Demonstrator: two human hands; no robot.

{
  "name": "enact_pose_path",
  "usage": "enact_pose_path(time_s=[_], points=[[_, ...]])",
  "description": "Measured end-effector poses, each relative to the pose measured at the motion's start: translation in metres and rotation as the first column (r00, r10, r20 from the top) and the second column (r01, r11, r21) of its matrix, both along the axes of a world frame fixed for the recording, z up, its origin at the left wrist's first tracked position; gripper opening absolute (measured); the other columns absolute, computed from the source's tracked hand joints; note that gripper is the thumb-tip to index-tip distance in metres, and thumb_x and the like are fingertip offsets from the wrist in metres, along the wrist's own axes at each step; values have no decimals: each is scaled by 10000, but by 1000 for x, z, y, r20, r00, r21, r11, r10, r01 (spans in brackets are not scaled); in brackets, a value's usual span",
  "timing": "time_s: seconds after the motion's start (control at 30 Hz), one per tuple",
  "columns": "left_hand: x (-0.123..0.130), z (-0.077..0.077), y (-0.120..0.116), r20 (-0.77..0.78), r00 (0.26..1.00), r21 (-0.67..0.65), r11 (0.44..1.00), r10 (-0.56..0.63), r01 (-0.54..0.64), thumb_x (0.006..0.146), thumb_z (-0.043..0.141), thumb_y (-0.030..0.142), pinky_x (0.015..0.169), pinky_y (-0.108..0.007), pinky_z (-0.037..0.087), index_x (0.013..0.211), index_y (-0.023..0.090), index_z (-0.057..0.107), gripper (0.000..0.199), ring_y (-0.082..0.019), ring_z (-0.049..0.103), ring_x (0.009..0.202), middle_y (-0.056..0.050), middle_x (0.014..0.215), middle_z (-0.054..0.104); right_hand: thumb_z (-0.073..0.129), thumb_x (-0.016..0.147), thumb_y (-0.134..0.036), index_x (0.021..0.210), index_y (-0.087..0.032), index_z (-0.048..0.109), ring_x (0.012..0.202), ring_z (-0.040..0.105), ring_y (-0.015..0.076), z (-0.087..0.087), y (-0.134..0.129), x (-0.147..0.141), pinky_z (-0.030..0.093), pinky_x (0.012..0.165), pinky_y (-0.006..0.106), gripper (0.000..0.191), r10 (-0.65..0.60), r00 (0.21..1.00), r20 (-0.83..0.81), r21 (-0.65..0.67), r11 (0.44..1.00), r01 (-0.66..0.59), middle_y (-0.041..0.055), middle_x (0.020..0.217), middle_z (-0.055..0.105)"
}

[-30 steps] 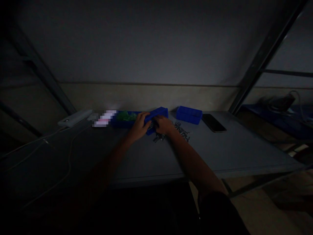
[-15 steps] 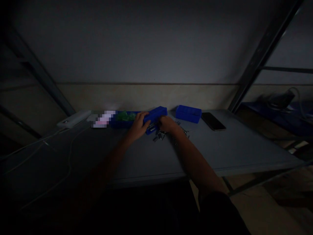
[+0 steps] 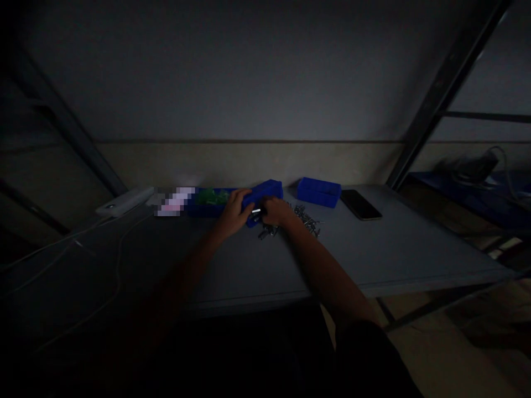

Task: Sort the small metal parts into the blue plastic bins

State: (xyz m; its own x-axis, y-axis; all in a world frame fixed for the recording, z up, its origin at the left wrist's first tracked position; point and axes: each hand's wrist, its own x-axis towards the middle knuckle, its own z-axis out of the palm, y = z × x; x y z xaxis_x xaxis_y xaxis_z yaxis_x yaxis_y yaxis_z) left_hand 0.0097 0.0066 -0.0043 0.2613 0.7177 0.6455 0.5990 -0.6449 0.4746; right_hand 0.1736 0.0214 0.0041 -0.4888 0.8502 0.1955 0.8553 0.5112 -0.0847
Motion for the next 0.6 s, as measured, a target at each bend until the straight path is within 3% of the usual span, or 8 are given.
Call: enact_pose_path(time_s=[0.3, 0.5, 0.6], points=[[-1, 0, 1, -8, 1000, 2, 1000, 3, -3, 847, 492, 212, 1059, -417, 349, 1188, 194, 445, 345, -218, 453, 1193, -107, 1219, 453, 504, 759, -251, 1026, -142, 645, 950, 627, 260, 7, -3, 13, 472, 791, 319, 321, -130, 991, 44, -28, 991, 131, 145, 1036, 675], [-1, -1, 3, -21, 1000, 14, 1000, 0, 0, 849, 487, 216, 1060, -420, 349, 1192, 193, 439, 347, -219, 452, 1191, -109, 1222, 453, 565, 698, -186, 1190, -120, 543, 1085, 556, 240, 1, -6, 2, 431, 896, 313, 496, 54, 993, -102, 95, 994, -45, 135, 1205, 599], [-1, -2, 4, -24, 1000, 37, 999, -1, 2, 854, 481, 225, 1056, -423, 352, 1186, 177, 442, 338, -221, 461, 1179, -117, 1210, 460, 566, 718, -205, 1112, -119, 572, 1011, 592, 227, -1, -6, -3, 445, 853, 302, 404, 128, 976, -174, 57, 991, -120, 130, 1143, 631]])
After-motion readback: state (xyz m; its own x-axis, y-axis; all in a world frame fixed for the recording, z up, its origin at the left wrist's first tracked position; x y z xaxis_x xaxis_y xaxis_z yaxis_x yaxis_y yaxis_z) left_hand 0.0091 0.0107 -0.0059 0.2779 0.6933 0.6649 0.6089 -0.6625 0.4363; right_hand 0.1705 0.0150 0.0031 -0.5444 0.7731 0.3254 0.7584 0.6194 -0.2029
